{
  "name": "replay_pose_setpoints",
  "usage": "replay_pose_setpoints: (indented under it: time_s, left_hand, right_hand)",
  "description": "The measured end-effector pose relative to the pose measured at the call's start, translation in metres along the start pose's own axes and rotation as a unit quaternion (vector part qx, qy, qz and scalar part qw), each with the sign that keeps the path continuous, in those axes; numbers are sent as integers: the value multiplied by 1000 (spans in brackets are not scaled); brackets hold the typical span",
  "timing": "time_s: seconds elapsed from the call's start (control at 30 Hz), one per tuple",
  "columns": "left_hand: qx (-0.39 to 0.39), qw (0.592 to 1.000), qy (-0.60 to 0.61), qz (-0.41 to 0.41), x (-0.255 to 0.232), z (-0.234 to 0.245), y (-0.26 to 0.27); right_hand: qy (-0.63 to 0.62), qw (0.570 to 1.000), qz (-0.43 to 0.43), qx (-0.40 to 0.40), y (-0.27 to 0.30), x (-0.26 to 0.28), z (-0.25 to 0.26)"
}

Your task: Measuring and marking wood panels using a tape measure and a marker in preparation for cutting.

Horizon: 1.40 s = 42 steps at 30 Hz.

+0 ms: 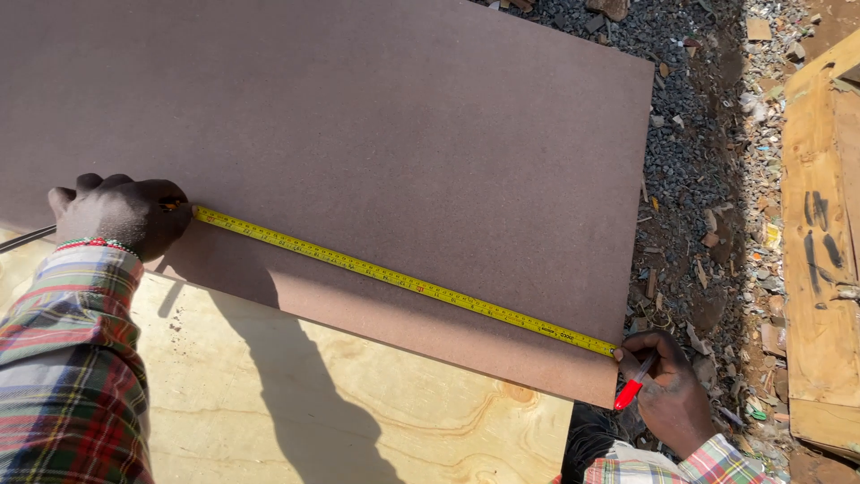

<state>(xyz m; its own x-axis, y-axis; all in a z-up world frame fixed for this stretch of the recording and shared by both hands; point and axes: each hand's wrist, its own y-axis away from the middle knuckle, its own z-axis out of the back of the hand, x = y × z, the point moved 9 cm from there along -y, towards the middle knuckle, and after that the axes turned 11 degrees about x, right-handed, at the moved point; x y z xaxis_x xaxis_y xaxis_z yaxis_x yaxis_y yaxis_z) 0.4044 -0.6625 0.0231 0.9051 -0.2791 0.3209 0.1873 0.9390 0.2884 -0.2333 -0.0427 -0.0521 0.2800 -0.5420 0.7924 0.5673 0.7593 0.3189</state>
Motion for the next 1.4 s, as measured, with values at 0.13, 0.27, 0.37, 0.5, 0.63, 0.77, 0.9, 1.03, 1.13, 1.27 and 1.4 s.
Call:
replay_pose_setpoints:
  time_s: [0.13, 0.27, 0.37, 0.5, 0.63, 0.77, 0.9, 1.03, 1.13, 1.27, 1.4]
  left_hand:
    - [74, 997, 20, 0, 1, 3, 2]
    - [14, 1000, -13, -4, -4, 3, 0]
    - [15, 1000, -26, 7, 0, -3, 6]
    - [-30, 999, -23, -4, 3, -9, 9]
    - [-10, 999, -43, -4, -3, -4, 5]
    - [-84, 995, -46, -8, -3, -11, 7]
    - [-194, 979, -61, -9, -6, -11, 16]
    - [-112, 993, -36, -2, -11, -17, 13]
    - [-199, 978, -57, -12, -13, -11, 20]
    - [-189, 979, -80, -15, -18, -14, 15]
    - [-221, 970, -100, -16, -22, -14, 19]
  right_hand:
    - [45, 998, -7, 34, -12, -15, 2]
    - [45, 997, -51, 41, -17, -11, 9]
    - [118, 992, -25, 40, -13, 9, 7]
    - [259, 964, 21, 52, -12, 8, 6]
    - [346, 929, 129, -4, -13, 51, 4]
    - [237, 967, 78, 46, -19, 140, -45]
    - [91, 949, 252, 167, -11, 257, -133]
    - [27, 972, 133, 191, -39, 258, -186]
    - [79, 969, 126, 199, -47, 265, -213]
    - [81, 961, 166, 207, -46, 279, -224]
    - [83, 960, 157, 215, -47, 280, -232]
